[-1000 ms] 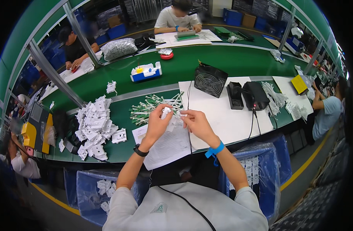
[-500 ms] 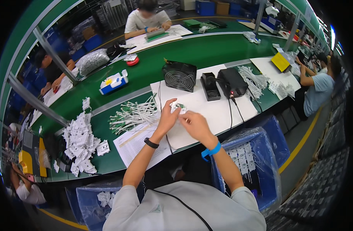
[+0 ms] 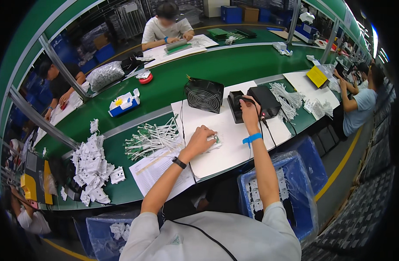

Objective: The person assembles electrical components by inserting circuit boards with wires into plastic casings, soldering the connections with a soldering iron, and placing the finished units onto the conveyor belt.

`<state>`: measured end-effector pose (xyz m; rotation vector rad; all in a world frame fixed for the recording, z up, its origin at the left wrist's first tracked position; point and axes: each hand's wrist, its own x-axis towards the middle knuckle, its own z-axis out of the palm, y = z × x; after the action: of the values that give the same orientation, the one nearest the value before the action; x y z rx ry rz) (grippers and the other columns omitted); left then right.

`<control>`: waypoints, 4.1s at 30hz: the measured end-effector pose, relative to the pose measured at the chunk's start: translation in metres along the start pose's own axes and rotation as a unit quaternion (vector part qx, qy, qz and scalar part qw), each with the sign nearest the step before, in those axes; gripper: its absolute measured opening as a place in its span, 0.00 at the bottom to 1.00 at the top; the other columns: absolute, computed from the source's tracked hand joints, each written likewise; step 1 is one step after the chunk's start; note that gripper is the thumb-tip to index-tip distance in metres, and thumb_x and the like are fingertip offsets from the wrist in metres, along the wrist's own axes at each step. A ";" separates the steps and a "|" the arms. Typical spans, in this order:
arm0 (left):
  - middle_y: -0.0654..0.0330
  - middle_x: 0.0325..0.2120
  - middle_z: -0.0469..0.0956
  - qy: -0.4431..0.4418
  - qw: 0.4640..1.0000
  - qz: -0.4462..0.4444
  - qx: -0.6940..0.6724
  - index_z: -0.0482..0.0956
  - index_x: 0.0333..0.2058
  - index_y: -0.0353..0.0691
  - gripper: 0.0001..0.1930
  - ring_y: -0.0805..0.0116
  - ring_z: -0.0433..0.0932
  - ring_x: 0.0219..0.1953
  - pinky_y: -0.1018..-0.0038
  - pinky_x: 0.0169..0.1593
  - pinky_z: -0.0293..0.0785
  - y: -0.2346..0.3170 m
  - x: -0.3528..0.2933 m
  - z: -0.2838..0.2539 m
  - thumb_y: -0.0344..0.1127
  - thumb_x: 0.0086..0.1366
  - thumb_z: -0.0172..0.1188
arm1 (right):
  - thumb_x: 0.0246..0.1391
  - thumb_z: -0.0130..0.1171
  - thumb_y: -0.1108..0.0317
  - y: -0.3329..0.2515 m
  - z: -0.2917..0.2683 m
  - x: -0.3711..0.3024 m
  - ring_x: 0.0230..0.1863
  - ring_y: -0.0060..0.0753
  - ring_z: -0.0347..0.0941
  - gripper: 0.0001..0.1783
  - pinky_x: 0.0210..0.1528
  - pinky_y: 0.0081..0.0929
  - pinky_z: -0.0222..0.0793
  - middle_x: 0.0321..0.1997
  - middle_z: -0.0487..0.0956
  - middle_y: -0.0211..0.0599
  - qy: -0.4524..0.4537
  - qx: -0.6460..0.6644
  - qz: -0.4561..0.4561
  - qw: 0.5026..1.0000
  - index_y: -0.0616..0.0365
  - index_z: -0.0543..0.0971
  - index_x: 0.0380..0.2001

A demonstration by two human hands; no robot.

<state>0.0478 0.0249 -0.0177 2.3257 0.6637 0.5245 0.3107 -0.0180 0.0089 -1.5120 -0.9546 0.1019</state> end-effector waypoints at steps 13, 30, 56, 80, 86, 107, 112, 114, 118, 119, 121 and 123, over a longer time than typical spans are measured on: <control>0.51 0.49 0.74 0.087 0.995 0.013 0.045 0.81 0.55 0.42 0.20 0.51 0.70 0.53 0.63 0.58 0.68 0.009 -0.018 0.001 0.34 0.63 0.63 | 0.71 0.51 0.68 -0.027 -0.016 -0.031 0.23 0.16 0.67 0.10 0.25 0.20 0.61 0.22 0.73 0.29 0.148 0.039 -0.073 0.986 0.62 0.77 0.46; 0.49 0.53 0.71 0.117 0.984 0.062 0.120 0.82 0.50 0.44 0.18 0.48 0.67 0.59 0.57 0.63 0.64 0.025 -0.051 -0.001 0.27 0.60 0.63 | 0.68 0.55 0.71 -0.001 0.008 -0.098 0.29 0.18 0.68 0.06 0.31 0.20 0.64 0.30 0.75 0.30 0.068 0.171 -0.009 0.983 0.64 0.76 0.41; 0.51 0.54 0.72 0.080 0.991 0.063 0.085 0.83 0.49 0.47 0.14 0.48 0.69 0.59 0.60 0.60 0.71 0.014 -0.043 -0.014 0.29 0.64 0.62 | 0.69 0.52 0.68 -0.001 0.003 -0.102 0.24 0.17 0.60 0.08 0.26 0.20 0.55 0.25 0.70 0.27 -0.105 0.107 -0.101 0.984 0.60 0.74 0.37; 0.49 0.57 0.69 0.071 0.990 0.035 0.118 0.76 0.57 0.43 0.22 0.47 0.67 0.61 0.60 0.63 0.67 0.011 -0.028 -0.013 0.27 0.63 0.62 | 0.61 0.60 0.74 0.011 0.004 -0.104 0.22 0.17 0.62 0.05 0.24 0.19 0.58 0.24 0.73 0.28 -0.012 0.099 -0.092 0.991 0.60 0.73 0.33; 0.50 0.57 0.70 0.030 0.987 0.025 0.155 0.76 0.61 0.49 0.25 0.49 0.67 0.60 0.61 0.63 0.68 0.016 -0.019 -0.019 0.30 0.65 0.61 | 0.61 0.60 0.73 0.013 0.003 -0.105 0.21 0.16 0.63 0.04 0.24 0.19 0.59 0.23 0.72 0.26 -0.016 0.102 -0.083 0.991 0.59 0.75 0.33; 0.49 0.59 0.69 0.014 0.994 0.020 0.104 0.77 0.61 0.48 0.23 0.49 0.66 0.63 0.62 0.65 0.67 0.009 -0.014 -0.023 0.30 0.67 0.60 | 0.62 0.60 0.72 0.003 0.001 -0.102 0.22 0.16 0.61 0.04 0.24 0.19 0.57 0.25 0.73 0.28 -0.112 0.119 -0.064 0.984 0.60 0.75 0.34; 0.49 0.58 0.69 0.019 0.994 0.027 0.106 0.77 0.60 0.47 0.23 0.49 0.66 0.62 0.62 0.65 0.67 0.009 -0.015 -0.024 0.30 0.67 0.60 | 0.61 0.60 0.73 0.004 0.001 -0.102 0.23 0.16 0.62 0.04 0.25 0.19 0.58 0.25 0.73 0.28 -0.105 0.116 -0.076 0.985 0.60 0.75 0.34; 0.49 0.58 0.69 0.022 0.993 0.029 0.111 0.77 0.60 0.47 0.23 0.49 0.67 0.61 0.62 0.64 0.67 0.009 -0.015 -0.023 0.30 0.66 0.60 | 0.62 0.59 0.73 0.007 -0.001 -0.103 0.23 0.17 0.64 0.04 0.25 0.19 0.59 0.26 0.75 0.28 -0.079 0.118 -0.073 0.987 0.60 0.75 0.34; 0.51 0.55 0.72 0.060 0.980 0.051 0.182 0.78 0.60 0.49 0.23 0.53 0.71 0.55 0.63 0.57 0.72 0.006 -0.014 -0.017 0.36 0.65 0.63 | 0.62 0.59 0.72 0.010 0.001 -0.103 0.24 0.17 0.65 0.04 0.25 0.19 0.60 0.27 0.76 0.29 -0.026 0.125 -0.061 0.990 0.60 0.75 0.34; 0.51 0.55 0.72 0.061 0.980 0.051 0.182 0.78 0.60 0.49 0.23 0.53 0.71 0.55 0.63 0.57 0.72 0.007 -0.013 -0.012 0.36 0.65 0.63 | 0.62 0.59 0.72 0.010 0.001 -0.103 0.24 0.17 0.65 0.04 0.25 0.19 0.60 0.26 0.75 0.29 -0.001 0.121 -0.061 0.991 0.60 0.75 0.35; 0.53 0.51 0.74 0.118 0.962 0.012 0.245 0.82 0.55 0.49 0.22 0.55 0.74 0.49 0.63 0.49 0.75 0.010 -0.009 -0.001 0.42 0.63 0.66 | 0.62 0.60 0.72 0.009 0.003 -0.101 0.24 0.17 0.65 0.04 0.25 0.19 0.60 0.26 0.75 0.29 0.024 0.119 -0.064 0.991 0.60 0.75 0.35; 0.53 0.49 0.75 0.146 0.963 -0.005 0.227 0.83 0.52 0.47 0.21 0.55 0.75 0.47 0.62 0.47 0.76 0.011 -0.002 0.008 0.45 0.61 0.68 | 0.63 0.59 0.72 0.009 0.002 -0.100 0.24 0.16 0.65 0.04 0.25 0.19 0.60 0.27 0.75 0.29 0.031 0.111 -0.062 0.991 0.60 0.75 0.35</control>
<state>0.0540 0.0129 -0.0161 2.6915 1.0241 0.7899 0.2493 -0.0753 -0.0453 -1.2419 -0.9512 0.0691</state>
